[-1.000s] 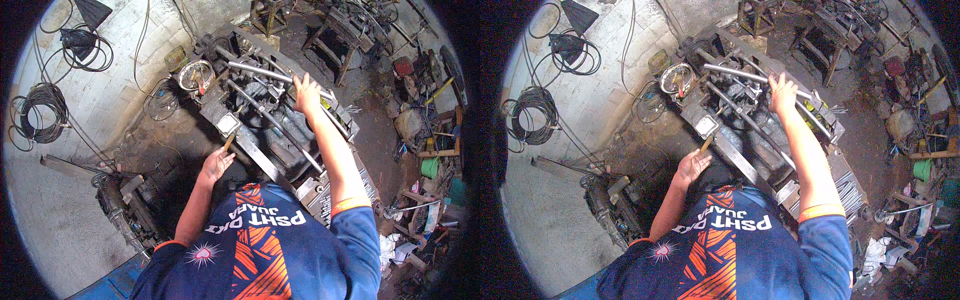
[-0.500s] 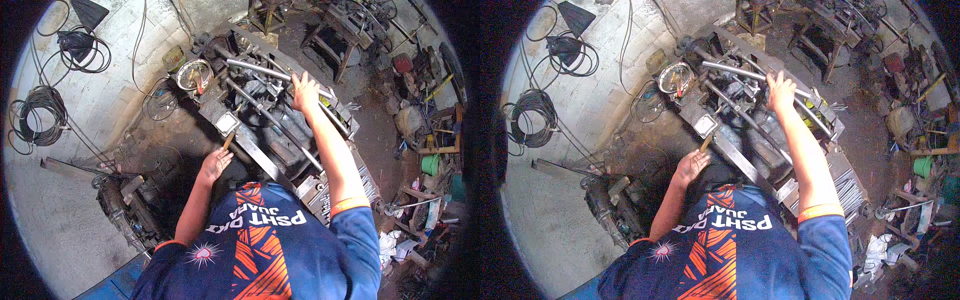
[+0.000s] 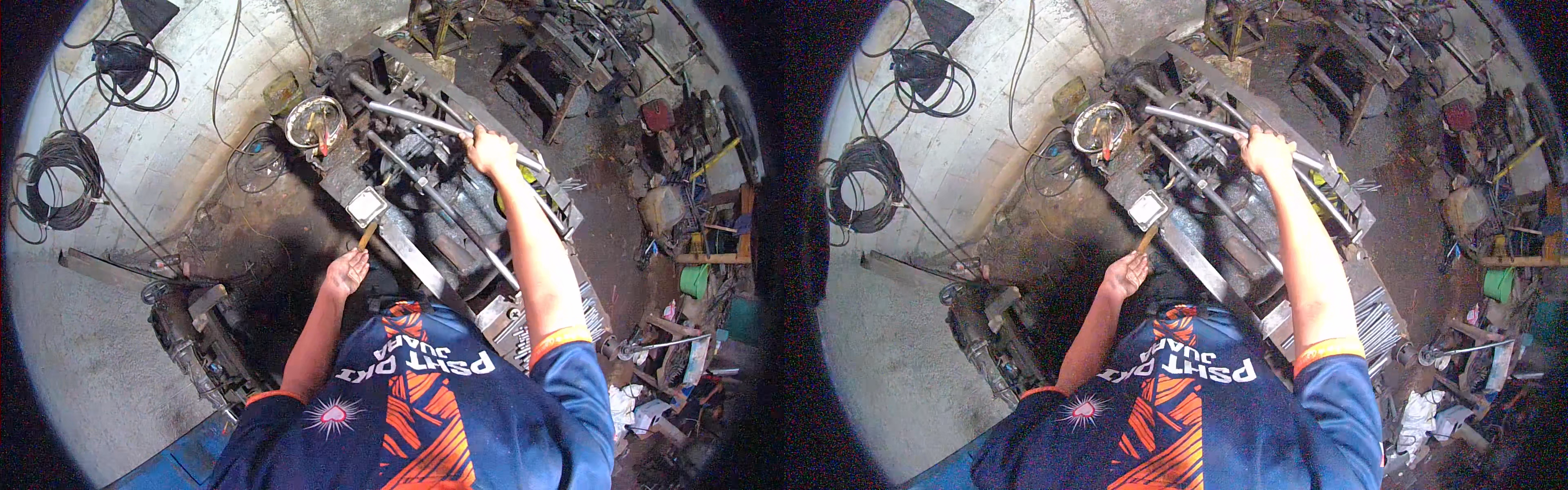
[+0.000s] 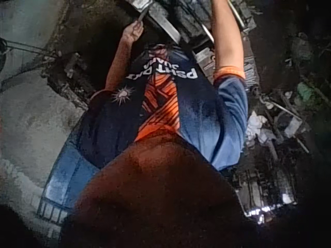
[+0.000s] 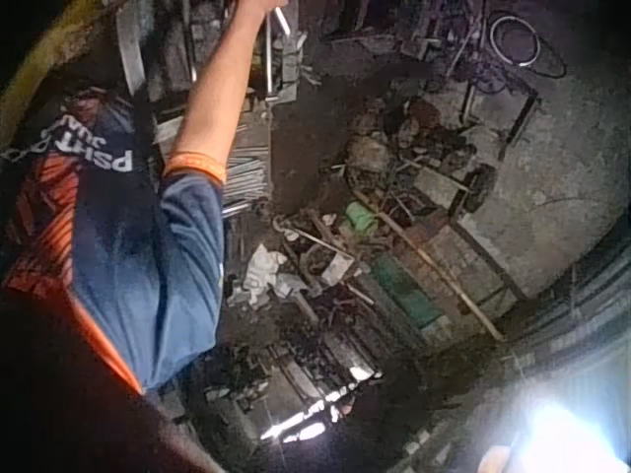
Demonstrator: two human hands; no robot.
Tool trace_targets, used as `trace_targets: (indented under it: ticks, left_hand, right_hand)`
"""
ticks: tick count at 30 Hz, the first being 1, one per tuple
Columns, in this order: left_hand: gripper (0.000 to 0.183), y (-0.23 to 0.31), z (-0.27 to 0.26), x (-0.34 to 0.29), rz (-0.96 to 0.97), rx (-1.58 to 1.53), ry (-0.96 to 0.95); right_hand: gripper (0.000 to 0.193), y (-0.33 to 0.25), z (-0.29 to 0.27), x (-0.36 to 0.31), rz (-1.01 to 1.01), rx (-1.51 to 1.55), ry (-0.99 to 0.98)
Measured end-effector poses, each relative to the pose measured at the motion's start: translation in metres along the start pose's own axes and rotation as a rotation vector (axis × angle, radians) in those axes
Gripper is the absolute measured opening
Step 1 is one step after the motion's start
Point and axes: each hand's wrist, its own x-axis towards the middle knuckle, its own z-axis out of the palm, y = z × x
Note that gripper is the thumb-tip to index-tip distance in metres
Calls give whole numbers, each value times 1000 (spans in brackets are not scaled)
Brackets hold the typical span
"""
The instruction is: Processing metal rods using a workshop machine to bend or shape them.
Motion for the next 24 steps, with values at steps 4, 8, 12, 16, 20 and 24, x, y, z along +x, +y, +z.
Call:
trace_targets:
  ticks: [4, 8, 12, 16, 20, 24]
  left_hand:
    - [19, 0, -2, 6, -16, 33, 21]
    - [20, -1, -6, 5, 17, 115, 28]
    - [24, 0, 2, -4, 36, 190, 36]
    - [26, 0, 5, -14, 98, 244, 15]
    - [25, 2, 3, -11, 113, 272, 8]
    - [23, 3, 2, -9, 132, 284, 19]
  right_hand:
    - [59, 0, 0, 4, -17, -30, 5]
    - [60, -2, 1, 5, -24, -42, 26]
    - [58, -2, 4, 6, -10, -22, 25]
    - [58, -1, 3, 4, -5, -22, 16]
    - [59, 2, 3, 3, -16, -18, 25]
    - [60, 1, 2, 2, -12, -17, 10]
